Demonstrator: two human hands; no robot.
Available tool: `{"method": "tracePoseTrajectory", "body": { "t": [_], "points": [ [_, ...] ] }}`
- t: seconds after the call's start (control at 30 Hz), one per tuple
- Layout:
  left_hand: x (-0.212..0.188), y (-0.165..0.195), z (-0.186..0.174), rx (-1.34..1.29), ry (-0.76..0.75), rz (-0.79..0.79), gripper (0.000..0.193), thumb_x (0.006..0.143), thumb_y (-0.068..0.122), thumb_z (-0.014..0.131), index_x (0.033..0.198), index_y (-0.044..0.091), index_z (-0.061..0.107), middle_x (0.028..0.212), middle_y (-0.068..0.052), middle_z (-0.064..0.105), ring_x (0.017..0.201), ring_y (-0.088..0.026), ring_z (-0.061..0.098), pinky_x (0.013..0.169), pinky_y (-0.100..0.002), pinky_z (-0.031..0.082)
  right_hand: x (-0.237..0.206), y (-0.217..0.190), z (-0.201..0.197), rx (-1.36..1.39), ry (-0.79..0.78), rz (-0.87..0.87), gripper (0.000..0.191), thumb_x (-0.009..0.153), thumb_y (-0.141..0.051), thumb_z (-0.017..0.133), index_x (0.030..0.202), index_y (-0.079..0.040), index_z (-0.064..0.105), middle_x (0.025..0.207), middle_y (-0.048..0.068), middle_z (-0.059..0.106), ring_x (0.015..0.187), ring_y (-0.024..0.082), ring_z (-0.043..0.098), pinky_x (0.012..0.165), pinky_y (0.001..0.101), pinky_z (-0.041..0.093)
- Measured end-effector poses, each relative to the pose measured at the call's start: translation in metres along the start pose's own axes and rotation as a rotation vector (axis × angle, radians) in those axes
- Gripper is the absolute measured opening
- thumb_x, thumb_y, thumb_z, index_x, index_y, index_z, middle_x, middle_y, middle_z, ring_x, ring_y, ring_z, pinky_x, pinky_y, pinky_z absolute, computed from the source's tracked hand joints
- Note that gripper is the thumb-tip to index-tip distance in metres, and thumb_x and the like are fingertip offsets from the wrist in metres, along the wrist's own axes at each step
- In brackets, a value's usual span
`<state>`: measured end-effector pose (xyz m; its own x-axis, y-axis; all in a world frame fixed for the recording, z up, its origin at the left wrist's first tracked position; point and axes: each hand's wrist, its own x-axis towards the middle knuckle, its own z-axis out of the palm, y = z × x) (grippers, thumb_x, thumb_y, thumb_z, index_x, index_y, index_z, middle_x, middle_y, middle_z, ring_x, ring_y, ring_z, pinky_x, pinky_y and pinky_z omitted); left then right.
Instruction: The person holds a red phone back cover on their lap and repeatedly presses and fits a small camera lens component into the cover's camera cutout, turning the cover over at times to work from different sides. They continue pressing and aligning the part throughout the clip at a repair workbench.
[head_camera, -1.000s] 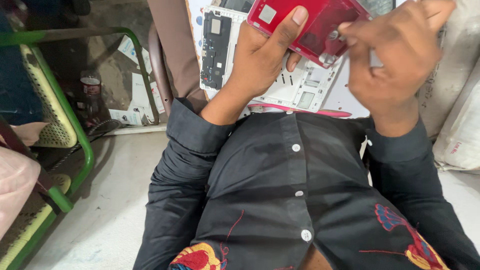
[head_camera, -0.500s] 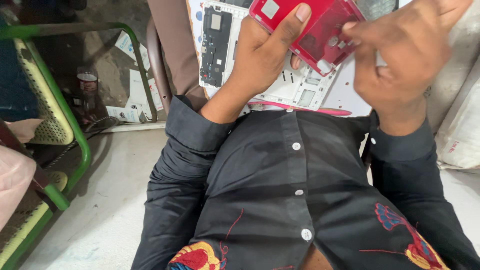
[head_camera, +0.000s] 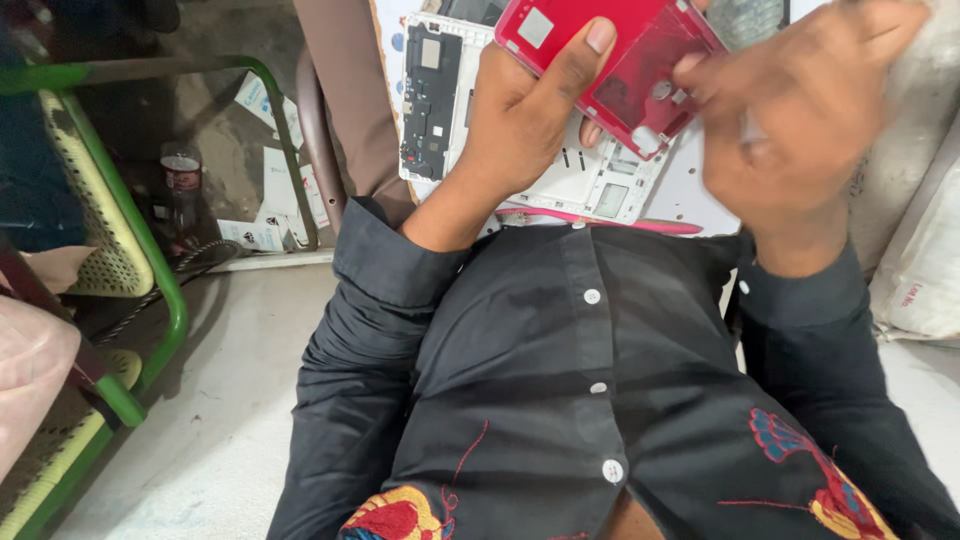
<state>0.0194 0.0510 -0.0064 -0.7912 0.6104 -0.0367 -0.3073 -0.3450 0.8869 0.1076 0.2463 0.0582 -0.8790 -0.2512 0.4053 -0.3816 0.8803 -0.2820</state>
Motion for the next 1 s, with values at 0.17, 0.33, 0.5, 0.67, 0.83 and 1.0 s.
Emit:
{"method": "tracePoseTrajectory", "body": {
  "t": [0.17, 0.33, 0.5, 0.67, 0.83, 1.0],
  "points": [
    [0.0, 0.001, 0.001, -0.015, 0.033, -0.035, 0.028, 0.113, 0.02, 0.056, 0.101, -0.002, 0.067, 0.076, -0.005, 0.067, 0.058, -0.01, 0.057, 0.054, -0.028, 0.046, -0.01, -0.003, 0.003, 0.008, -0.026, 0.094, 0.027, 0.086, 0.009, 0.07, 0.105, -0.009, 0.08, 0.09, 0.002, 0.063, 0.085, 0.022, 0.055, 0.095, 0.0372, 0.031],
    [-0.001, 0.003, 0.0, -0.018, -0.011, 0.024, 0.031, 0.117, 0.022, 0.054, 0.107, -0.003, 0.068, 0.077, -0.005, 0.07, 0.056, -0.008, 0.057, 0.053, -0.025, 0.046, -0.01, 0.003, 0.007, -0.001, 0.042, 0.112, 0.03, 0.09, 0.013, 0.065, 0.109, -0.007, 0.077, 0.1, 0.002, 0.068, 0.086, 0.021, 0.054, 0.101, 0.0372, 0.03],
    [0.0, 0.004, 0.0, -0.019, -0.033, 0.045, 0.03, 0.118, 0.022, 0.053, 0.123, -0.003, 0.068, 0.096, -0.007, 0.076, 0.061, -0.007, 0.059, 0.056, -0.024, 0.05, -0.008, -0.004, 0.006, 0.077, 0.022, 0.129, 0.025, 0.092, 0.01, 0.071, 0.11, -0.006, 0.076, 0.09, 0.003, 0.064, 0.083, 0.022, 0.054, 0.093, 0.0371, 0.031],
    [-0.001, 0.007, 0.001, -0.056, -0.029, 0.036, 0.029, 0.119, 0.021, 0.053, 0.131, -0.004, 0.063, 0.109, -0.009, 0.076, 0.067, -0.006, 0.059, 0.06, -0.023, 0.051, -0.003, -0.007, 0.005, 0.055, 0.013, 0.153, 0.026, 0.095, 0.011, 0.066, 0.111, -0.008, 0.074, 0.096, 0.0, 0.066, 0.088, 0.019, 0.056, 0.096, 0.0334, 0.032],
    [0.001, 0.011, 0.003, -0.03, -0.03, 0.017, 0.03, 0.12, 0.02, 0.052, 0.133, -0.005, 0.063, 0.106, -0.01, 0.078, 0.065, -0.006, 0.06, 0.059, -0.023, 0.051, 0.004, -0.008, 0.002, -0.013, 0.019, 0.18, 0.026, 0.093, 0.011, 0.066, 0.108, -0.008, 0.075, 0.099, 0.001, 0.071, 0.087, 0.019, 0.056, 0.094, 0.0331, 0.032],
    [0.003, 0.011, 0.003, -0.048, -0.006, -0.027, 0.034, 0.113, 0.019, 0.053, 0.137, -0.004, 0.058, 0.111, -0.008, 0.075, 0.066, -0.006, 0.059, 0.059, -0.024, 0.05, 0.009, -0.011, 0.003, 0.049, 0.031, 0.15, 0.019, 0.094, 0.007, 0.072, 0.106, -0.007, 0.074, 0.092, 0.001, 0.066, 0.082, 0.02, 0.055, 0.091, 0.036, 0.032]
  ]
}}
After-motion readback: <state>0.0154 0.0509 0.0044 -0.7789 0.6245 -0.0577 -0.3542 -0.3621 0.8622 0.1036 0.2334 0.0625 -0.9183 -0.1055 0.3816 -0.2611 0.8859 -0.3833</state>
